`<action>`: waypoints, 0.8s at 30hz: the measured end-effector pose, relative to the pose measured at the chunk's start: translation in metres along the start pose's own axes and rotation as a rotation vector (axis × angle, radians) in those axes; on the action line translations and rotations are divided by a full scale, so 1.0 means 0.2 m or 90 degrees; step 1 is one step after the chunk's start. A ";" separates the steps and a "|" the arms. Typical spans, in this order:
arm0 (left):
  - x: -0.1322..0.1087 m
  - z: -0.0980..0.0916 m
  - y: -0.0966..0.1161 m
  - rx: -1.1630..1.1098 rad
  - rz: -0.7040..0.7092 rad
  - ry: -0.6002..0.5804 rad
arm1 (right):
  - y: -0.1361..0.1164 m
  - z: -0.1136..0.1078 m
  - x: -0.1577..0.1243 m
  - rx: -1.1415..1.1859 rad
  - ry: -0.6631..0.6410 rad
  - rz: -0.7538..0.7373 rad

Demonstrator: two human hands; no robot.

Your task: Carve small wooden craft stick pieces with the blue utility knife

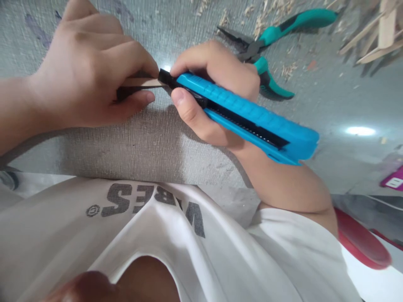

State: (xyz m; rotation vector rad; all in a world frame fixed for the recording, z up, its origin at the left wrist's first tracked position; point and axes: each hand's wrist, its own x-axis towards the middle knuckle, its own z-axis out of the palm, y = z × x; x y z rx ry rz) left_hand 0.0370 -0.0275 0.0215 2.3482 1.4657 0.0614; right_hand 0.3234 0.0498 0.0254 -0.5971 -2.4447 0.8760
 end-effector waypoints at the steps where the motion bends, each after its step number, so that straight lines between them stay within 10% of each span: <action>1: 0.00 0.00 0.00 0.000 0.000 -0.002 | 0.00 0.00 0.00 0.002 0.001 -0.001; 24: 0.04 -0.03 0.04 0.014 -0.051 -0.046 | -0.01 0.00 0.00 0.006 0.011 0.027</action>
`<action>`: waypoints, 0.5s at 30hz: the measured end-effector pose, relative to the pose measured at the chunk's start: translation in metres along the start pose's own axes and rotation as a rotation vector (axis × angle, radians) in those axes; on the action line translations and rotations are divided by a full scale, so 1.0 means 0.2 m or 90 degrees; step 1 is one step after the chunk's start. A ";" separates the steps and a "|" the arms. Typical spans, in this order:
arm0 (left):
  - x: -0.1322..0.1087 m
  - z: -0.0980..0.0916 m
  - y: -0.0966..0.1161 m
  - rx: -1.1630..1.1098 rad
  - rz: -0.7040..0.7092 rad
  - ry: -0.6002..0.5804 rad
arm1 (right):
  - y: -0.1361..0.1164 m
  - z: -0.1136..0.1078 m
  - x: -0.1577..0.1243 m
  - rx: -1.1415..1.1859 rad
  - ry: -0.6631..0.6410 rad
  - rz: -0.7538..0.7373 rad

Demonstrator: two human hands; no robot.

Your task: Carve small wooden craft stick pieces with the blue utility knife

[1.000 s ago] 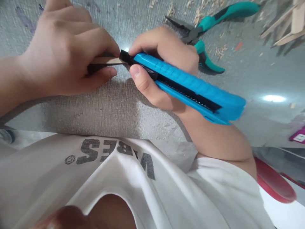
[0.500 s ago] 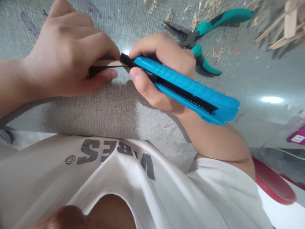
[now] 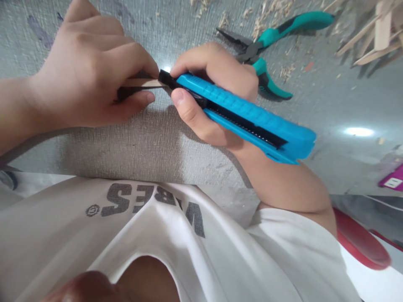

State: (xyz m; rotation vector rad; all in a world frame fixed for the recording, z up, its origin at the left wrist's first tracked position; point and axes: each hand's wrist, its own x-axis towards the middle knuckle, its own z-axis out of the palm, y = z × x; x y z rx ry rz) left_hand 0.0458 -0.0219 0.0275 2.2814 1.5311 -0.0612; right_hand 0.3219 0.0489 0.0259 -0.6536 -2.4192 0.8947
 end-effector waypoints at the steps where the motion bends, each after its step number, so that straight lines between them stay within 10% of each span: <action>1: 0.00 0.01 -0.01 -0.004 0.014 0.015 | 0.00 0.00 0.00 -0.001 0.000 0.007; 15: 0.00 -0.03 0.02 0.018 -0.023 -0.038 | 0.02 0.01 -0.02 0.031 0.007 -0.004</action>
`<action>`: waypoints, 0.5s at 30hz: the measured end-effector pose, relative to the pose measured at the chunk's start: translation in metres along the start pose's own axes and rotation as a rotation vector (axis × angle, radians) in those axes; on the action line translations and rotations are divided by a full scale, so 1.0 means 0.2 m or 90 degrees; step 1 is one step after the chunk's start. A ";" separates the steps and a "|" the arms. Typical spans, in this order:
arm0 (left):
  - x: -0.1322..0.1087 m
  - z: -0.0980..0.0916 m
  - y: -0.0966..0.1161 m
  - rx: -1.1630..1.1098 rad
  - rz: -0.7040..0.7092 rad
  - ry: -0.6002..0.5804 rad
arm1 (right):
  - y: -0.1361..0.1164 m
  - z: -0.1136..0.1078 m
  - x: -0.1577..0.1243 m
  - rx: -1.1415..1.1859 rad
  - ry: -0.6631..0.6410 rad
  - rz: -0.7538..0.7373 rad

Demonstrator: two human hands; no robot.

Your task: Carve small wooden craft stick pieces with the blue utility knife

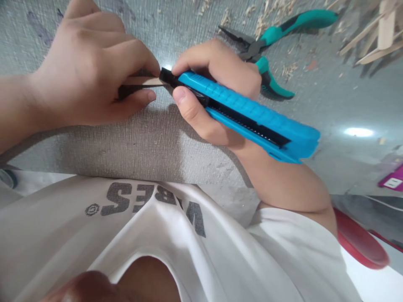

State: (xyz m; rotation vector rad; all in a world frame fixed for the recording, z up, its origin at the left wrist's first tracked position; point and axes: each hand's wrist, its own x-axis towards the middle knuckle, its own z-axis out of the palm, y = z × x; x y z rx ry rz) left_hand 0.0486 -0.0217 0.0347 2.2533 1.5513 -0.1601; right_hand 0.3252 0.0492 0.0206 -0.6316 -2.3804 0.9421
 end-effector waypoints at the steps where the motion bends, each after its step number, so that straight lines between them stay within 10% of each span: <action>1: 0.00 0.00 0.00 0.000 0.001 0.001 | 0.00 0.00 0.00 -0.004 -0.001 0.005; 10: -0.01 0.06 -0.04 -0.022 0.063 0.089 | 0.01 0.01 -0.01 -0.019 0.017 -0.002; 15: 0.00 0.01 -0.01 -0.010 0.006 0.017 | 0.00 0.01 0.01 -0.021 0.010 -0.017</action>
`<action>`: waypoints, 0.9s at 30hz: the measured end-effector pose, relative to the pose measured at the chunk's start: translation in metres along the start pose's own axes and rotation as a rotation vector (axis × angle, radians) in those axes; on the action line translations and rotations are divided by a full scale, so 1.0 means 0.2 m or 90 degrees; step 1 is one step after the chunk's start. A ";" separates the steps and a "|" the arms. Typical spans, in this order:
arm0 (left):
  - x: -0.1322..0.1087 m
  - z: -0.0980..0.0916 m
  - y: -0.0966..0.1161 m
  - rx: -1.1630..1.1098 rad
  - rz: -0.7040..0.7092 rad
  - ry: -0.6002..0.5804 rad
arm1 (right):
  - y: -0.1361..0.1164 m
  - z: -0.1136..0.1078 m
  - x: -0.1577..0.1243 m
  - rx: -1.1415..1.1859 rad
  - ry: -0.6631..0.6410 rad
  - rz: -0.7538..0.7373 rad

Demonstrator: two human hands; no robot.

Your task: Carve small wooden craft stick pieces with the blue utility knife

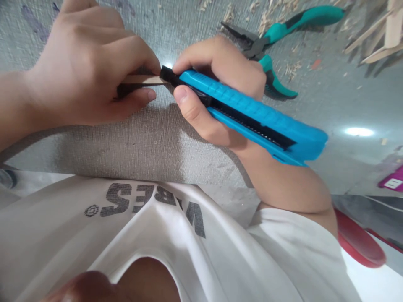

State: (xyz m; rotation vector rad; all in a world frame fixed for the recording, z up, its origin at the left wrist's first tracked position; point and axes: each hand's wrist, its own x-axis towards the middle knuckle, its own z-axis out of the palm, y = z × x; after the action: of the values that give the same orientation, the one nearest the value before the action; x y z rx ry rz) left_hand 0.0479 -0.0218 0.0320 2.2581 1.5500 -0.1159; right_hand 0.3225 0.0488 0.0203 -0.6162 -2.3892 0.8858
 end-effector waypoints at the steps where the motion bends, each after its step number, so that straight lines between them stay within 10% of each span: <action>1: 0.00 -0.01 0.01 0.001 -0.012 -0.013 | 0.00 0.00 0.00 0.001 0.000 0.000; 27: -0.01 0.03 -0.03 0.001 0.030 0.050 | 0.01 0.00 -0.01 0.004 -0.008 0.005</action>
State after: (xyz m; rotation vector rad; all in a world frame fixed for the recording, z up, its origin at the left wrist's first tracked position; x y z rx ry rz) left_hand 0.0431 -0.0239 0.0259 2.3246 1.5343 -0.0146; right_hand 0.3244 0.0487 0.0194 -0.6194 -2.3963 0.9026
